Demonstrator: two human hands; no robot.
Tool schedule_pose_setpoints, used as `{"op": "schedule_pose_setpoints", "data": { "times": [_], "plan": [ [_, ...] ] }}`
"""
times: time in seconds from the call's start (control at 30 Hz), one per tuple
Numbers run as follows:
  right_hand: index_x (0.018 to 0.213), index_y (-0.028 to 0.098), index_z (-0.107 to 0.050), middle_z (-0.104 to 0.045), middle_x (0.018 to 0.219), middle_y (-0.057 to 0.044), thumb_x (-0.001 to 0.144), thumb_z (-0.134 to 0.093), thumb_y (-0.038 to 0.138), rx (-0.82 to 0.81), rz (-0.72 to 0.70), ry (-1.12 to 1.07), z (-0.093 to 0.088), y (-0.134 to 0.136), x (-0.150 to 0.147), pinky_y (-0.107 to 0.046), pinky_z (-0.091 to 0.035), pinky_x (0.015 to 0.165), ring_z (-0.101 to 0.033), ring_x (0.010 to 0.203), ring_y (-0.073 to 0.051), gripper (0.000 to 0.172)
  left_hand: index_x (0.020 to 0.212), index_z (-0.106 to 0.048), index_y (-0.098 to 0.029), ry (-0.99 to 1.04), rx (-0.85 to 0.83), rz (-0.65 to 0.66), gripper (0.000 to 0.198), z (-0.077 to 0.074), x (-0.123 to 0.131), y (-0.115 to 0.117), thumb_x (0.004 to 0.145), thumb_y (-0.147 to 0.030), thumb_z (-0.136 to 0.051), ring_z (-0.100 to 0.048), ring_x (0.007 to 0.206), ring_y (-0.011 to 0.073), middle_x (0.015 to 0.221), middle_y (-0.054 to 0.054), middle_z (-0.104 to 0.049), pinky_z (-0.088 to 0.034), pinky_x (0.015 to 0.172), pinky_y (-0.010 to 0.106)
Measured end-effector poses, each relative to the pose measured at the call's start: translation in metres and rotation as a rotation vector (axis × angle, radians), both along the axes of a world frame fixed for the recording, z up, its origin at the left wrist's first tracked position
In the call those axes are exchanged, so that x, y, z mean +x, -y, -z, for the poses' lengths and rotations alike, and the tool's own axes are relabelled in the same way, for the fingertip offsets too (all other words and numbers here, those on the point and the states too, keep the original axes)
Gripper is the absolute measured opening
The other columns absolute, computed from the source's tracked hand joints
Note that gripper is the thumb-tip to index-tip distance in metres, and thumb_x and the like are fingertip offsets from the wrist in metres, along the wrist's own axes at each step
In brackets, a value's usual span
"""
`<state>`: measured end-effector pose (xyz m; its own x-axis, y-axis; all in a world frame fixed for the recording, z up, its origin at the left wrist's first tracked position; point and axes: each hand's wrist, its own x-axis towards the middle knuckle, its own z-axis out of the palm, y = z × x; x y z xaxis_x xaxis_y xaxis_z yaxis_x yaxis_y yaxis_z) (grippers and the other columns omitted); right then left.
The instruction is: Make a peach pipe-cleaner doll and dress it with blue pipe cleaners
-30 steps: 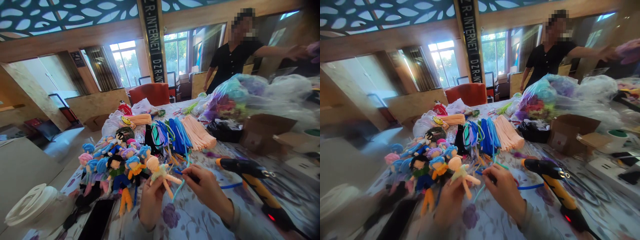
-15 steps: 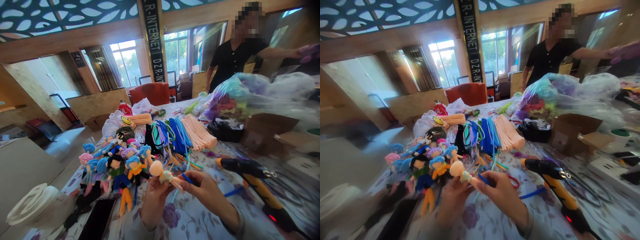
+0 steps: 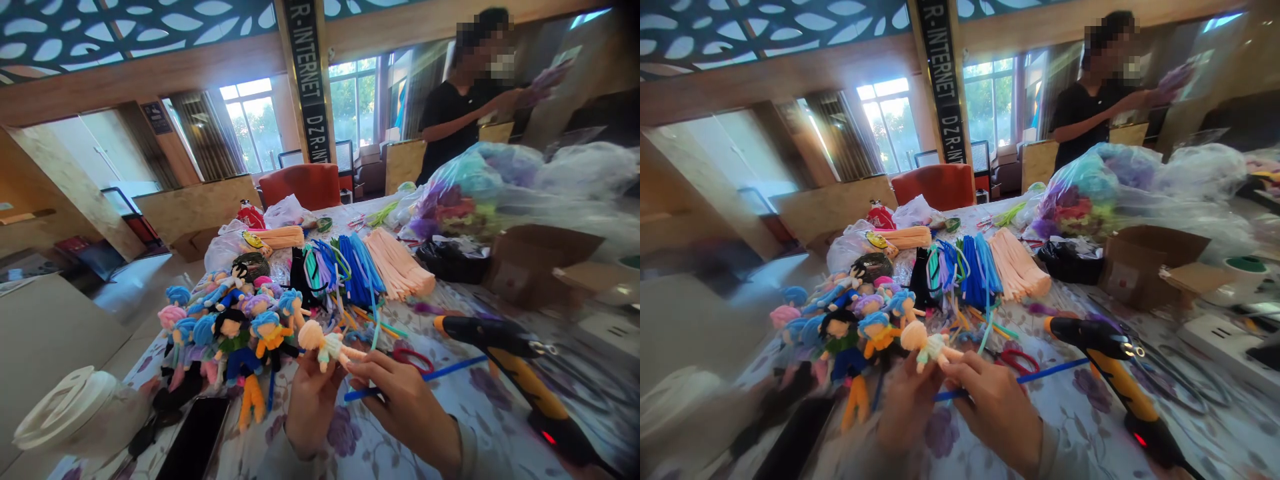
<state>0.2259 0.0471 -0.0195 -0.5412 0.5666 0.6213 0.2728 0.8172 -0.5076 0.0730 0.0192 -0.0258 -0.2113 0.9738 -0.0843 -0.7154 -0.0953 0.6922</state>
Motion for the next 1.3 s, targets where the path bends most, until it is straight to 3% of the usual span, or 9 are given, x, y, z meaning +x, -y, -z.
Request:
{"op": "schedule_pose_setpoints", "data": {
  "times": [0.1,0.2,0.33,0.43,0.63,0.83,1.17,1.3],
  "plan": [
    [0.113,0.024,-0.058,-0.065,0.112,-0.007,0.083,-0.059,0.015,-0.078,-0.033,0.033,-0.009,0.004,0.002,-0.029,-0.052,0.079,-0.066,0.098,-0.02,0.032,0.093,-0.07,-0.022,0.041,0.007,0.013,0.026,0.004,-0.002,0.0,0.071,-0.009,-0.072,-0.064,0.091,0.0179,0.098,0.004,-0.071,-0.049,0.087,0.033],
    [0.113,0.023,-0.058,-0.064,0.109,-0.008,0.08,-0.067,0.032,-0.144,-0.086,0.044,-0.024,0.006,0.009,-0.03,-0.051,0.079,-0.064,0.095,-0.022,0.035,0.097,-0.07,-0.023,0.053,0.042,0.0,0.028,0.005,-0.006,0.0,0.073,-0.009,-0.07,-0.065,0.09,0.0179,0.098,0.004,-0.071,-0.05,0.084,0.033],
    [0.098,0.021,-0.056,-0.064,0.086,-0.004,0.094,-0.042,0.028,-0.244,-0.078,-0.024,-0.034,0.004,0.017,-0.026,-0.046,0.066,-0.062,0.076,-0.016,0.016,0.1,-0.07,-0.023,0.03,0.069,-0.005,0.031,0.003,-0.009,0.0,0.073,-0.009,-0.07,-0.065,0.088,0.0175,0.102,0.006,-0.071,-0.052,0.081,0.031],
    [0.08,0.02,-0.056,-0.058,0.071,0.0,0.095,-0.043,0.022,-0.251,0.036,-0.053,-0.031,0.0,0.017,-0.024,-0.041,0.059,-0.057,0.064,-0.013,0.02,0.103,-0.071,-0.023,-0.01,0.101,0.025,0.034,0.002,-0.009,0.0,0.073,-0.007,-0.069,-0.064,0.087,0.0171,0.107,0.007,-0.071,-0.052,0.077,0.029],
    [0.088,0.023,-0.068,-0.062,0.075,0.0,0.089,-0.056,0.021,-0.116,0.134,-0.085,-0.02,-0.003,0.012,-0.023,-0.04,0.056,-0.059,0.059,-0.011,0.012,0.107,-0.07,-0.025,-0.072,0.112,0.087,0.037,0.0,-0.002,0.003,0.074,-0.009,-0.069,-0.063,0.095,0.0191,0.109,0.006,-0.07,-0.05,0.082,0.029],
    [0.078,0.022,-0.067,-0.059,0.065,0.003,0.082,-0.061,0.014,-0.067,0.193,-0.055,-0.019,0.0,0.01,-0.023,-0.036,0.054,-0.055,0.054,-0.01,0.011,0.11,-0.069,-0.023,-0.127,0.088,0.111,0.041,-0.007,0.002,0.005,0.07,-0.014,-0.074,-0.062,0.098,0.0221,0.109,0.008,-0.069,-0.049,0.087,0.033],
    [0.065,0.02,-0.062,-0.058,0.061,0.003,0.083,-0.058,0.019,-0.131,0.216,-0.058,-0.021,0.003,0.003,-0.023,-0.035,0.053,-0.054,0.052,-0.01,0.019,0.102,-0.07,-0.023,-0.243,0.083,0.086,0.039,-0.009,0.005,0.003,0.064,-0.021,-0.08,-0.064,0.092,0.0225,0.09,0.005,-0.071,-0.051,0.08,0.031],
    [0.061,0.019,-0.061,-0.056,0.057,0.004,0.079,-0.06,0.019,-0.198,0.237,-0.1,-0.025,0.004,0.002,-0.022,-0.036,0.054,-0.053,0.052,-0.01,0.018,0.101,-0.07,-0.023,-0.341,0.096,0.015,0.041,-0.011,0.006,0.003,0.062,-0.021,-0.082,-0.065,0.085,0.0204,0.088,0.005,-0.072,-0.051,0.077,0.029]
  ]
}}
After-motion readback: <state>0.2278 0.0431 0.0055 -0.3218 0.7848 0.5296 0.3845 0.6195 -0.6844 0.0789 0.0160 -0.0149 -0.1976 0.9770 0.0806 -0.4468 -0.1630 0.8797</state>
